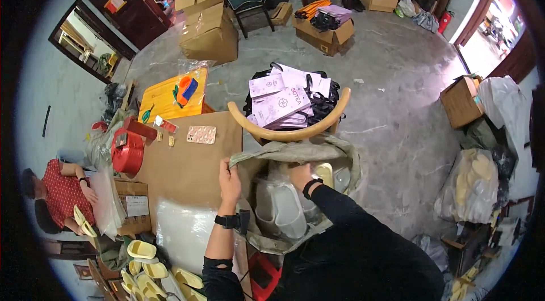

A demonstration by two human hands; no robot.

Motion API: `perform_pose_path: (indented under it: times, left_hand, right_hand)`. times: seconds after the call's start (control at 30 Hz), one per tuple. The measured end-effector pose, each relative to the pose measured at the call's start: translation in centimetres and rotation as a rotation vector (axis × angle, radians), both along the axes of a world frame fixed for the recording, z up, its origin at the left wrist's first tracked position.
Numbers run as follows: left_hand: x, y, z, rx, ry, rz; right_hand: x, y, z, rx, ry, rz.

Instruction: The recorder is seen picking up pairs of slides (sandals) and placing them into clear plastic bags before putting the bagged shoes into a large sack.

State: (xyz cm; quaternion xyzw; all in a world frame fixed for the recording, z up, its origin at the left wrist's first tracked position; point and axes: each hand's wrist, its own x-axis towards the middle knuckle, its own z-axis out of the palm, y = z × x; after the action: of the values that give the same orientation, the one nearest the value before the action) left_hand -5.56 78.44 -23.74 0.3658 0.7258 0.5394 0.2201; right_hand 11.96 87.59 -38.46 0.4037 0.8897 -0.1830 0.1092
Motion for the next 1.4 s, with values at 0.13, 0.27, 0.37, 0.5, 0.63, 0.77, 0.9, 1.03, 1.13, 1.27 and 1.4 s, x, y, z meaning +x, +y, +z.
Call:
perform_pose_path:
  times: [0.13, 0.27, 0.37, 0.5, 0.63, 0.77, 0.9, 1.03, 1.13, 1.27, 1.4]
  left_hand:
    - [-0.2, 0.2, -0.6, 0.013, 0.092, -0.026]
    - [-0.4, 0.1, 0.3, -0.08, 0.019, -0.033]
    - [-0.7, -0.4, -0.2, -0.12, 0.078, -0.078]
    - [-0.4, 0.1, -0.7, -0.015, 0.165, -0.148]
    - [-2.3, -1.0, -1.0, -0.099, 0.134, -0.131]
    - [-2.2, 0.3, -0.2, -0.133, 0.098, -0.071]
    - [-4.0, -0.6, -1.1, -0.073, 0.234, -0.065]
    - [-2.5, 1.6, -0.8, -0.226, 0.33, -0.151]
    - [-2.2, 2.9, -0.8, -0.216, 0.354, -0.186]
    - [-0.4, 5.4, -1.5, -0.349, 0.473, -0.239]
    - [-0.4, 6.2, -1.4, -0.319, 0.962, -0.17]
  right_hand:
    - [1.0, -0.9, -0.6, -0.12, 0.112, 0.005]
    - [0.8, 0.9, 4.4, -0.245, 0.205, -0.085]
    - [0.8, 2.6, 9.5, -0.124, 0.793, -0.244]
    - [-0.5, 6.0, 8.4, 0.157, 0.833, 0.237]
    - [0.8, 8.2, 5.4, -0.387, 0.171, 0.39]
    - [7.9, 12.0, -1.9, -0.137, 0.075, 0.266]
    - [12.9, 13.9, 0.8, 0.017, 0.006, 0.141]
    - [18.5, 18.7, 3.3, 0.284, 0.009, -0.117]
    - [18.3, 21.4, 7.1, 0.707, 0.224, -0.324]
    - [18.3, 27.1, 7.0, 0.657, 0.247, -0.659]
    - [14.5, 30.0, 6.6, 0.432, 0.462, -1.024]
